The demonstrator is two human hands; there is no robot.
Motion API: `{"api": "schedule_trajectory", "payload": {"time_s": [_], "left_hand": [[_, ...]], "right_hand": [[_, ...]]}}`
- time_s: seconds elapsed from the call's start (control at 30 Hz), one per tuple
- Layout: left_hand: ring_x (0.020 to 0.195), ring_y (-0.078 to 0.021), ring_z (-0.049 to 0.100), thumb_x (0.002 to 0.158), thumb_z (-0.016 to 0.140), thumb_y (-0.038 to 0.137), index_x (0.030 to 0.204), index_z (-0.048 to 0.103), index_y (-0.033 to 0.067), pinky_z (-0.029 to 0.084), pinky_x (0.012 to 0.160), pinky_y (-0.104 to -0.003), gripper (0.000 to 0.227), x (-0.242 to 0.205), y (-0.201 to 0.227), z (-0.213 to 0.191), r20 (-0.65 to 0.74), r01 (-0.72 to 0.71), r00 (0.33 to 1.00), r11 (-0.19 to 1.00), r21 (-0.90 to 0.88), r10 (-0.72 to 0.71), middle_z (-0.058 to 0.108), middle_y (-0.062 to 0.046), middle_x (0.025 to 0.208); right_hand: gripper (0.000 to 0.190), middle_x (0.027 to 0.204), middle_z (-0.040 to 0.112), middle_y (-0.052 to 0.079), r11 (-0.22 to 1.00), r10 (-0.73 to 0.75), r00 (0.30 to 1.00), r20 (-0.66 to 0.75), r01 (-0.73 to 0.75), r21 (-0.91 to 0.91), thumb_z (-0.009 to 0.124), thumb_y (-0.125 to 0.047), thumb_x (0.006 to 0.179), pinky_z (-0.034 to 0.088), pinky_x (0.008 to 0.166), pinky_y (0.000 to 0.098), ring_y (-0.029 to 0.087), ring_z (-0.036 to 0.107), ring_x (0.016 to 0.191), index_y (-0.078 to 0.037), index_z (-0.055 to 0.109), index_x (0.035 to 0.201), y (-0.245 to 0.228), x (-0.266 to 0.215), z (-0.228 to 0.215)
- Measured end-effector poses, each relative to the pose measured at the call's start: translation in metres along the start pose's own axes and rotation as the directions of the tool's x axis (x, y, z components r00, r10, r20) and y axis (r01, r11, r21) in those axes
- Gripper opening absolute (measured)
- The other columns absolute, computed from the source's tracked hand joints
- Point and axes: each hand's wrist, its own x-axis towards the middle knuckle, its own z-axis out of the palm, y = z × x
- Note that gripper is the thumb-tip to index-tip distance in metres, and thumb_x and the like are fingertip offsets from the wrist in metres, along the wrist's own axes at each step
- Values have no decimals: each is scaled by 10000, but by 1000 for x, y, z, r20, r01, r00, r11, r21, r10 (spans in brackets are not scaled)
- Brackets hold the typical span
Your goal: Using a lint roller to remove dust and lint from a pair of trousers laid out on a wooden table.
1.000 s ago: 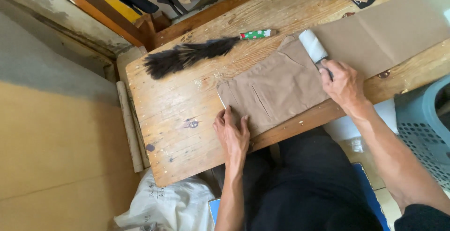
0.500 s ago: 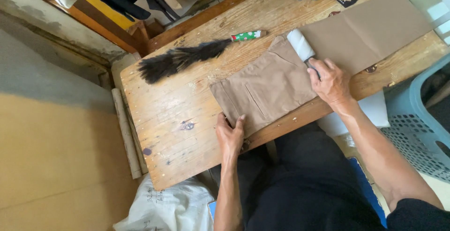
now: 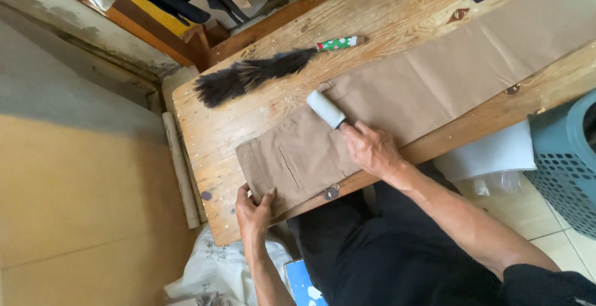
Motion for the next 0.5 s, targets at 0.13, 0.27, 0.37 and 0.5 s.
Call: {"api": "schedule_trajectory", "payload": {"time_s": [0.13,0.27,0.37,0.5], "left_hand": [[1183,-467,652,860,773,195,1406,530,31,558,908,-583,620,13,-4,0,2,6,1000,1000,25,-6,692,-322,1196],[1267,-470,583,829,808,260,1487,439,53,508,992,-605,782,15,-1,2,-22,-24,999,962,272,31,639,-312,1281],[1360,-486,466,797,842,254,1578,303,65,444,1058,-647,967,19,-2,14,-93,-94,985,896,434,148,505,-314,1403],[1468,-487,283,890,757,378,1599,283,127,290,1151,-668,890,28,3,50,43,-444,861,707,551,507,315,-290,1559]], "right_hand": [[95,814,645,15,972,61,984,-167,-97,-215,659,-259,932,611,615,417,284,744,732,-279,673,1023,56,12,-30],[122,904,663,60,896,242,934,-264,-319,-309,656,-277,1024,619,695,468,316,746,820,-227,689,1131,85,19,-69],[155,941,678,111,893,310,923,-230,-365,-262,629,-265,1037,608,715,515,363,747,842,-187,672,1164,63,27,-56],[176,839,682,57,979,45,994,-104,-65,-194,602,-284,959,610,597,432,303,759,712,-231,667,1113,-13,27,-16]]}}
